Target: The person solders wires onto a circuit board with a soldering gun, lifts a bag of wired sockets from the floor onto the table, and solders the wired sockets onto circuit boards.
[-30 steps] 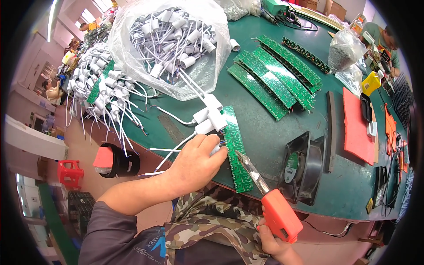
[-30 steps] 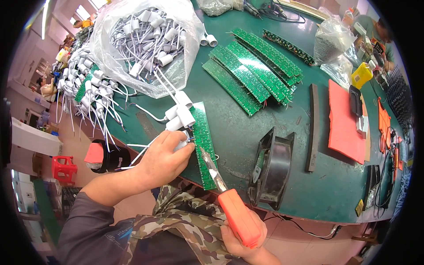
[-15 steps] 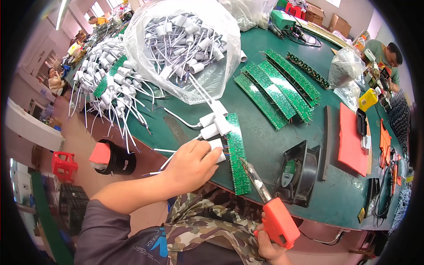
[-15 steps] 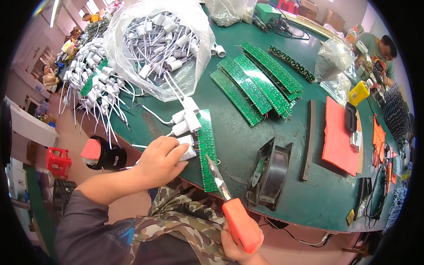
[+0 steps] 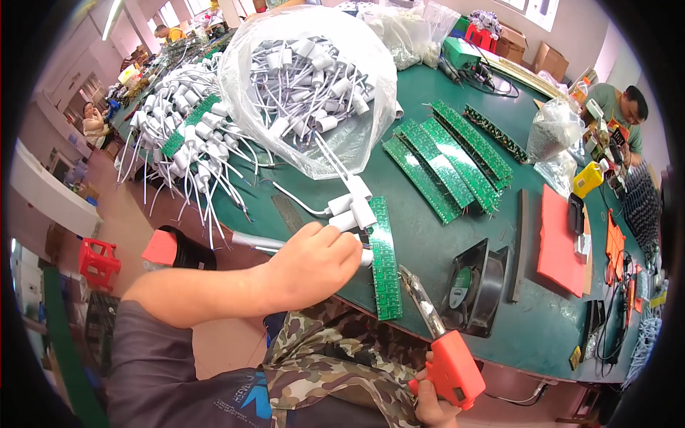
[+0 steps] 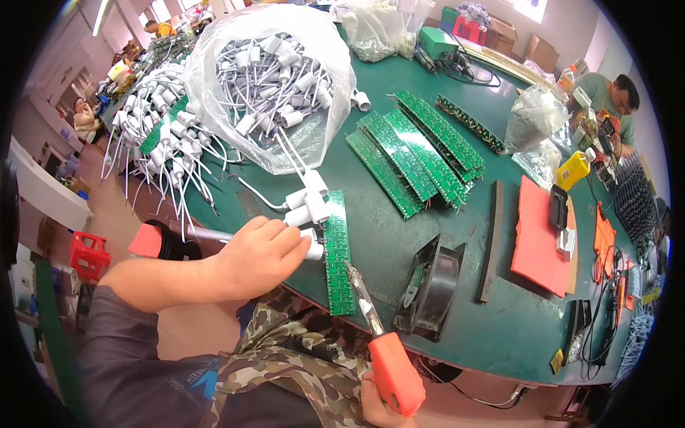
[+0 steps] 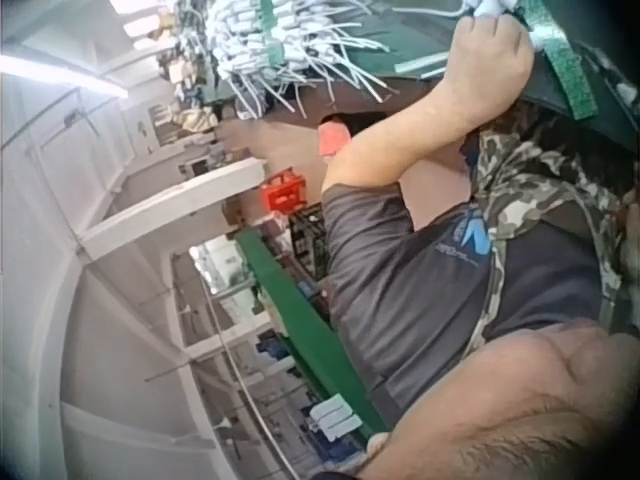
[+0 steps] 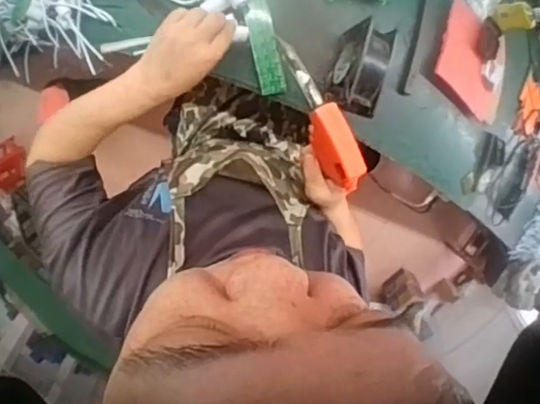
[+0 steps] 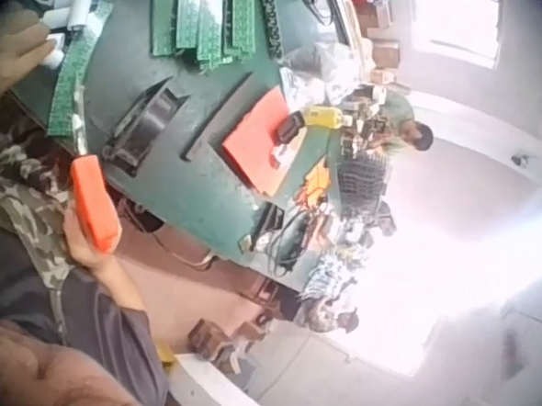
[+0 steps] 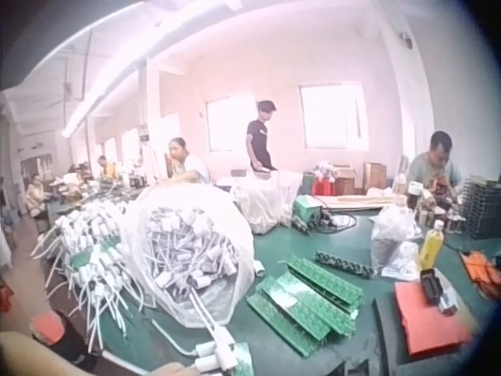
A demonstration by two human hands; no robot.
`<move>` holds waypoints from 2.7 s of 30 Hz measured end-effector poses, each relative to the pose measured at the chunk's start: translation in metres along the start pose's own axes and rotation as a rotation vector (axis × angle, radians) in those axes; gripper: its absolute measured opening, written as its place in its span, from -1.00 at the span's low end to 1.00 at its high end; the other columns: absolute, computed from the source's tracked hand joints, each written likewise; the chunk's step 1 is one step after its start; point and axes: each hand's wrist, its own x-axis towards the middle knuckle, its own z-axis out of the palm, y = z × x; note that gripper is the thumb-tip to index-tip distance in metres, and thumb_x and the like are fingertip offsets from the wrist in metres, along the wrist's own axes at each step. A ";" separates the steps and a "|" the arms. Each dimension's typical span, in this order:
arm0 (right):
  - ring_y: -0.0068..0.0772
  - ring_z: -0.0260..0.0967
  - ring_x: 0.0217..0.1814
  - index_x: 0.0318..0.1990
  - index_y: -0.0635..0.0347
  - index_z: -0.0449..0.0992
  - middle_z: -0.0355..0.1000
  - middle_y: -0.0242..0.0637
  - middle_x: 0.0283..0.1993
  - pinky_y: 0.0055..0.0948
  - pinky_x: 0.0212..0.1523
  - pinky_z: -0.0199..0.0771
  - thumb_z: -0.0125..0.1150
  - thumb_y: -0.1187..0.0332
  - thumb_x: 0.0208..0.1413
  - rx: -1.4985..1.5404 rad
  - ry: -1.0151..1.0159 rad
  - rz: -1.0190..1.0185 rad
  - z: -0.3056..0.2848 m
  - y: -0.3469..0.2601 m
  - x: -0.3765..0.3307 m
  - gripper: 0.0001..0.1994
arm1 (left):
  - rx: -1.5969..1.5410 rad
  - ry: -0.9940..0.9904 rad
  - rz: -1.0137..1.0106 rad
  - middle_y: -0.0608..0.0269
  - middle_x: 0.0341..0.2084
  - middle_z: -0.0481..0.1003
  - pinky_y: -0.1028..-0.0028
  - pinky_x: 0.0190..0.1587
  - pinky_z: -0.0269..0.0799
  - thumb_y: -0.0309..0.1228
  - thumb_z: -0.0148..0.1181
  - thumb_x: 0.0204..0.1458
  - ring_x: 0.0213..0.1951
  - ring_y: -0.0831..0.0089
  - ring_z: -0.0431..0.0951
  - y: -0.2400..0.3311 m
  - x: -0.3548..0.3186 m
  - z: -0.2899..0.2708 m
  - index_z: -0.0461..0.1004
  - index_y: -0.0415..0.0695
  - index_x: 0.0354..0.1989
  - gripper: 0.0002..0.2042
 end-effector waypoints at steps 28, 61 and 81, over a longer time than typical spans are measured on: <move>-0.56 0.24 -0.52 0.27 0.34 0.32 0.41 -0.34 -0.36 -0.53 -0.46 0.28 0.20 0.42 0.26 0.036 0.116 -0.176 0.001 0.044 -0.022 -0.55 | -0.507 0.178 0.447 0.19 0.04 0.46 -0.22 0.33 0.14 -0.29 0.33 0.03 0.28 0.16 0.35 -0.049 0.077 0.054 0.50 -0.08 -0.27 -0.81; -0.51 0.30 -0.39 0.29 0.32 0.30 0.45 -0.29 -0.20 -0.50 -0.37 0.37 0.07 0.47 0.32 -0.047 0.133 -0.146 0.010 0.063 -0.018 -0.59 | -0.056 0.805 0.169 0.13 -0.23 0.50 0.19 -0.27 0.54 -0.47 0.29 0.04 -0.25 0.11 0.59 -0.139 0.087 -0.068 0.41 -0.14 0.05 -0.63; -0.44 0.36 -0.15 0.19 0.34 0.37 0.41 -0.27 -0.10 -0.46 -0.15 0.41 0.11 0.54 0.25 -0.167 -0.026 -0.180 0.007 0.004 -0.012 -0.65 | -0.799 0.141 -0.170 0.06 -0.25 0.39 0.20 -0.17 0.48 -0.52 0.25 0.03 -0.26 0.06 0.50 0.021 -0.030 0.025 0.44 -0.16 -0.04 -0.70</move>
